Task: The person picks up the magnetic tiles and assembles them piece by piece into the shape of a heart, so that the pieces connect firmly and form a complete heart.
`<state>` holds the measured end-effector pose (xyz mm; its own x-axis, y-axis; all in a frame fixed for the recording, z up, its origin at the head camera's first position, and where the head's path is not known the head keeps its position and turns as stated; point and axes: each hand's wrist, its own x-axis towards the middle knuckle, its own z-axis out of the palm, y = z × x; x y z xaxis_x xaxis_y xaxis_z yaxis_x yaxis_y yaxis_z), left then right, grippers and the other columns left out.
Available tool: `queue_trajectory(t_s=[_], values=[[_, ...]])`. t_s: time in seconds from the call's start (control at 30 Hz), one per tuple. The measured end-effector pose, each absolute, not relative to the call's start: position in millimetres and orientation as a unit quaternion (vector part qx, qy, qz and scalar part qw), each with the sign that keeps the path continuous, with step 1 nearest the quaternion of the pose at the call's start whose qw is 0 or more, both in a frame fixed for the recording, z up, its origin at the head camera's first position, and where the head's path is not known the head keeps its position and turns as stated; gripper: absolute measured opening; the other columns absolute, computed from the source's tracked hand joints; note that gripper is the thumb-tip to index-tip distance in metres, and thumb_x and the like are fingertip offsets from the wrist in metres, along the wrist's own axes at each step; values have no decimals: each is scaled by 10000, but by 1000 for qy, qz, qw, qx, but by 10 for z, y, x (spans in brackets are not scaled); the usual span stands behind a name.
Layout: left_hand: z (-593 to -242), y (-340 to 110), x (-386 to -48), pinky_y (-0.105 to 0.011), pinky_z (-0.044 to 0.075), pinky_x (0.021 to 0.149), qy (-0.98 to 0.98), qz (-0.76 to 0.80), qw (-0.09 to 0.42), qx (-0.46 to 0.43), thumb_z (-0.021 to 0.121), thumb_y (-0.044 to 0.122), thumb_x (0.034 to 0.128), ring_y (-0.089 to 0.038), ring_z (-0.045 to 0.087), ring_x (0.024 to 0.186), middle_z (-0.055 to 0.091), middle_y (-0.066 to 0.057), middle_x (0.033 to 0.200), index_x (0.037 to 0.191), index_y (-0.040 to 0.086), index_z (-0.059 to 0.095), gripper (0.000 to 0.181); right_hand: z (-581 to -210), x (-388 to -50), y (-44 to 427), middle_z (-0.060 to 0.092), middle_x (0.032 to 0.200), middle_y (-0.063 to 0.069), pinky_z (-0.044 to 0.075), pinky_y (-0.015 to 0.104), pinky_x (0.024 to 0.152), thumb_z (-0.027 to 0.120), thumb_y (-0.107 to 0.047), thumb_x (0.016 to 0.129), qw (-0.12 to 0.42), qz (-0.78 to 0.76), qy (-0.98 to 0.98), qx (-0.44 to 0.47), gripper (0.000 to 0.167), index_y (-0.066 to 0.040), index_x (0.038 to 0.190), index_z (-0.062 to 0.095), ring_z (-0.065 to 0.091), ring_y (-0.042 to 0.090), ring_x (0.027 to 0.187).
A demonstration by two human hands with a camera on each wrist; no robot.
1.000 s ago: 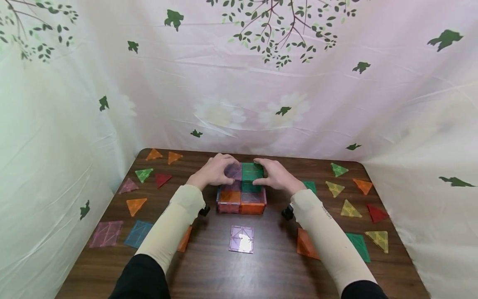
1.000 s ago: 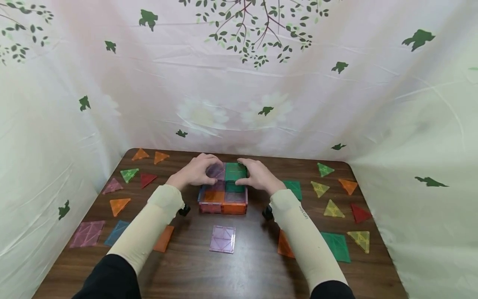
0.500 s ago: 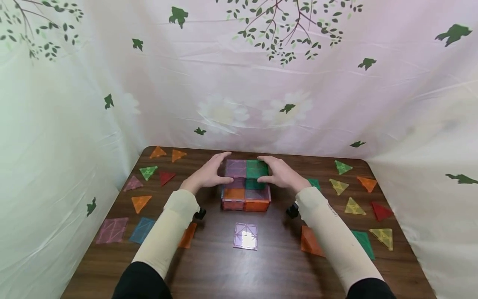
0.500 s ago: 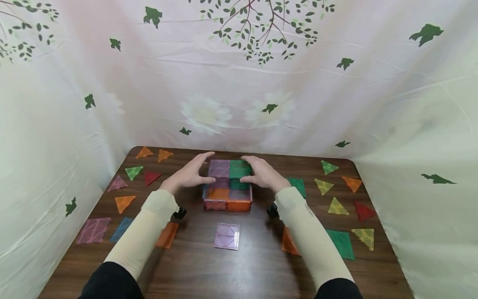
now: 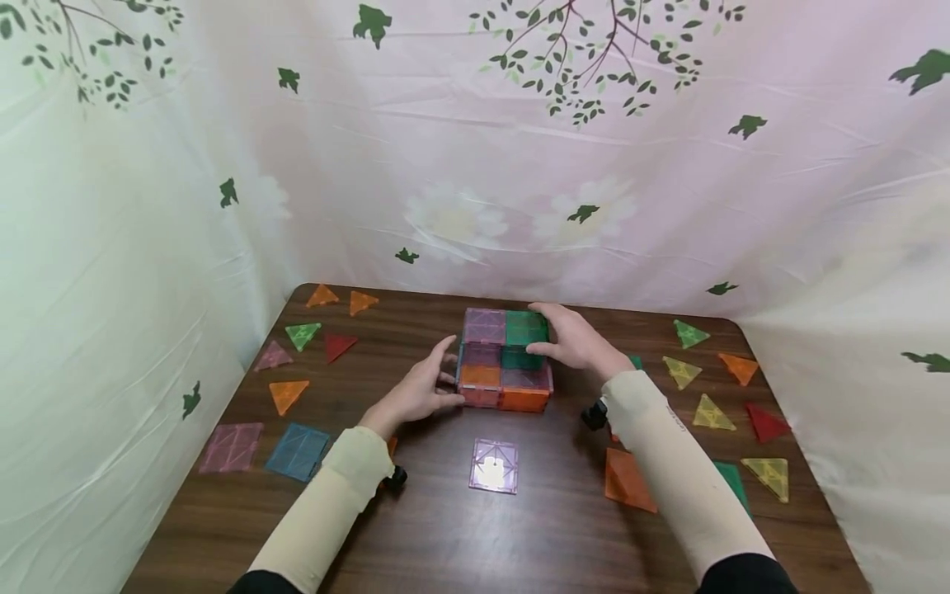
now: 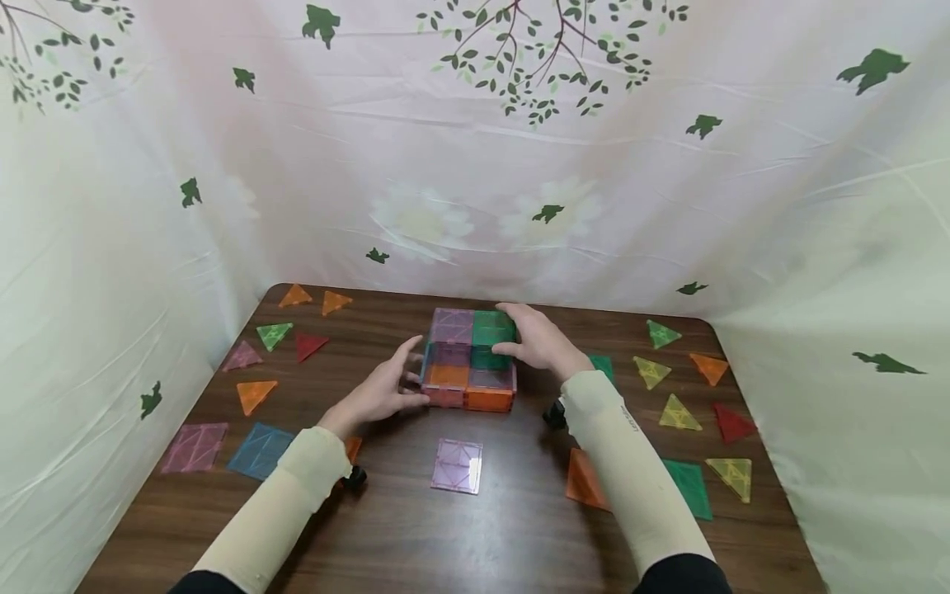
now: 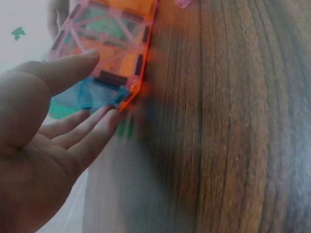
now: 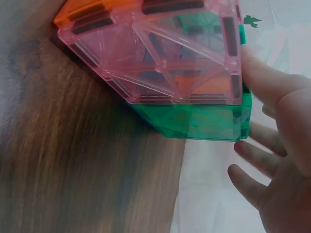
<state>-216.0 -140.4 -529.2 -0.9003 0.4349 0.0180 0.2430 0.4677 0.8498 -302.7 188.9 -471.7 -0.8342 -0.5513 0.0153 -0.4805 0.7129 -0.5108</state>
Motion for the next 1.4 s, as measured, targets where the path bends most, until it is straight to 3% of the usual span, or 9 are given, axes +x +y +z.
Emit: queue_trajectory(t_s=[0.2,0.33,0.5,0.77,1.03,1.17,1.4], values=[[-5300,-1388,-2125,-439,598,911,857,479,107,159,864,98,885,-277,703,1133,539,-181,1497,1681,126,119,1090,-4624,-2845,2137,457,1592,166,395,631,1132,625,-479,1049,16,-281,920,-272,697,-105,1601,421,444,388,1448],[-5224,-1458,-1991,-458,572,962,873,438,163,140,828,221,937,-203,705,1111,588,-132,1457,1677,43,108,1048,-4660,-2718,2503,537,1507,202,441,637,1075,635,-382,1065,5,-259,930,-261,567,-55,1515,525,517,418,1368],[-5193,-1612,-1813,-462,551,978,881,405,197,148,804,269,957,-177,677,1103,599,-108,1450,1667,6,161,994,-4875,-2575,2958,591,1423,250,467,653,1033,720,-249,1022,42,-215,945,-241,504,12,1433,591,571,467,1288],[-5210,-1729,-1655,-428,571,930,888,388,157,191,772,266,983,-179,671,1064,662,-103,1363,1582,34,428,728,-5170,-2619,3290,484,1519,313,410,691,1083,725,-250,1011,101,-163,955,-228,574,12,1488,544,488,529,1358],[-5177,-1924,-1554,-419,575,876,897,383,75,207,769,224,986,-178,672,1010,723,-51,1238,1393,75,653,449,-5127,-2690,3402,532,1477,312,421,679,1080,816,-216,938,137,-113,950,-257,617,35,1448,576,495,527,1357],[-5188,-2007,-1480,-418,574,851,901,367,51,225,785,215,973,-188,659,982,726,-38,1176,1316,81,700,378,-5109,-2707,3380,549,1456,296,441,663,1071,814,-248,942,143,-107,951,-252,609,23,1438,587,519,503,1335],[-5261,-1896,-1342,-420,579,903,883,377,61,272,781,203,974,-192,681,1051,731,-31,1182,1274,81,715,331,-5070,-2687,3371,571,1439,271,461,667,1044,795,-379,949,119,-120,961,-217,649,-32,1451,576,555,470,1285]])
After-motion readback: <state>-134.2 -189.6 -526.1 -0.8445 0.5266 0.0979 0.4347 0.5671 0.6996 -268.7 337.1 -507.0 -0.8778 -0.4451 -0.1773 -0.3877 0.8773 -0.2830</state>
